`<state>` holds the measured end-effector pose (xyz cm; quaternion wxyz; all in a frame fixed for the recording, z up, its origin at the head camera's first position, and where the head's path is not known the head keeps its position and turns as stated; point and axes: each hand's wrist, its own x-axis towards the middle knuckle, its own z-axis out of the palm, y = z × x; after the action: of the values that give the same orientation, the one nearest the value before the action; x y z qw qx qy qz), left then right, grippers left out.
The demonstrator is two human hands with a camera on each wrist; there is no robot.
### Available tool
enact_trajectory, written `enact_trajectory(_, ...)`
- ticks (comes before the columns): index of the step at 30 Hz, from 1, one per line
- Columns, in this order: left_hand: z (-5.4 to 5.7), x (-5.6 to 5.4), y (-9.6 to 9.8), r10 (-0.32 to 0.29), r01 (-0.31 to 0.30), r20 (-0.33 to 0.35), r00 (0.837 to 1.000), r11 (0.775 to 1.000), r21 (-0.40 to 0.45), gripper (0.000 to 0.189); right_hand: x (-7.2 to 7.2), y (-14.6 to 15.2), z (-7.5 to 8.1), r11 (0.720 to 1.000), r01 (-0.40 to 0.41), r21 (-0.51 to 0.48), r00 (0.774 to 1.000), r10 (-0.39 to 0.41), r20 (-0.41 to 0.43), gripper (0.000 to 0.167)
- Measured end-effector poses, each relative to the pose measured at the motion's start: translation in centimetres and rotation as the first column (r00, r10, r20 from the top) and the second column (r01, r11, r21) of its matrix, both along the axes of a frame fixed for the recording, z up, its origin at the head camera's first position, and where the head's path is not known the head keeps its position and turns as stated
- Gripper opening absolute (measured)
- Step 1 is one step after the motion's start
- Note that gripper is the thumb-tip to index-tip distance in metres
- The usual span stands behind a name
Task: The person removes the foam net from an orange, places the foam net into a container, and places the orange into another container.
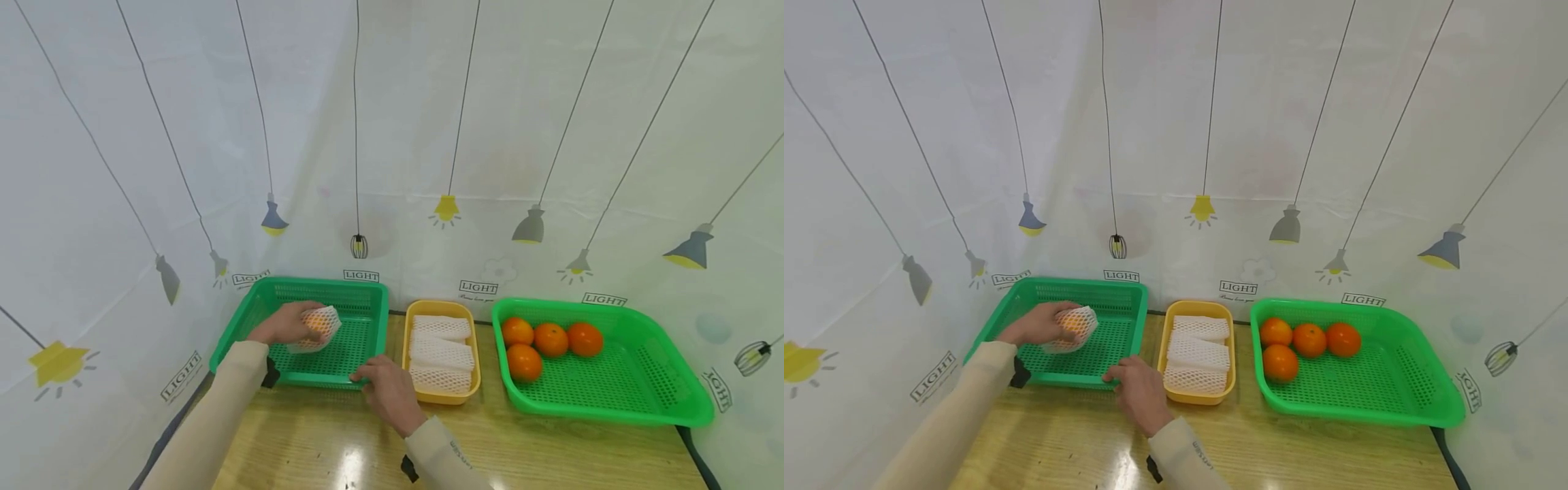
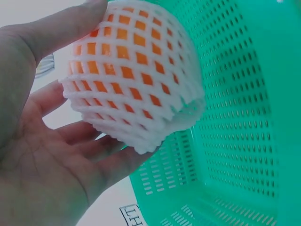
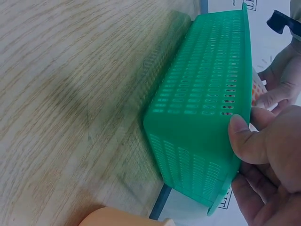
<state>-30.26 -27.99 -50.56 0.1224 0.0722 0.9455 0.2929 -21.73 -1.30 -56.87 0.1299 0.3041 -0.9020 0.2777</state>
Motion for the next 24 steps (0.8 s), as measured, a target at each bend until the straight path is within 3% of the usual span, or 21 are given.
enact_trajectory(10, 0.6, 0.7, 2.1, 0.035, -0.024, -0.094, 0.995, 0.994, 0.107, 0.071, 0.0, 0.0, 0.0, 1.000, -0.004, -0.011, 1.000, 0.004, 0.022, 0.035)
enact_trajectory(18, 1.5, 1.3, 5.0, 0.028, -0.006, -0.142, 0.990, 0.988, 0.154, 0.073, -0.1, 0.3, -0.1, 1.000, -0.013, -0.004, 0.999, 0.013, 0.052, 0.032)
enact_trajectory(24, 2.4, 2.4, 7.3, 0.008, 0.030, -0.182, 0.983, 0.978, 0.205, 0.071, -0.1, 0.5, -0.1, 1.000, -0.025, -0.008, 0.996, 0.026, 0.082, 0.030)
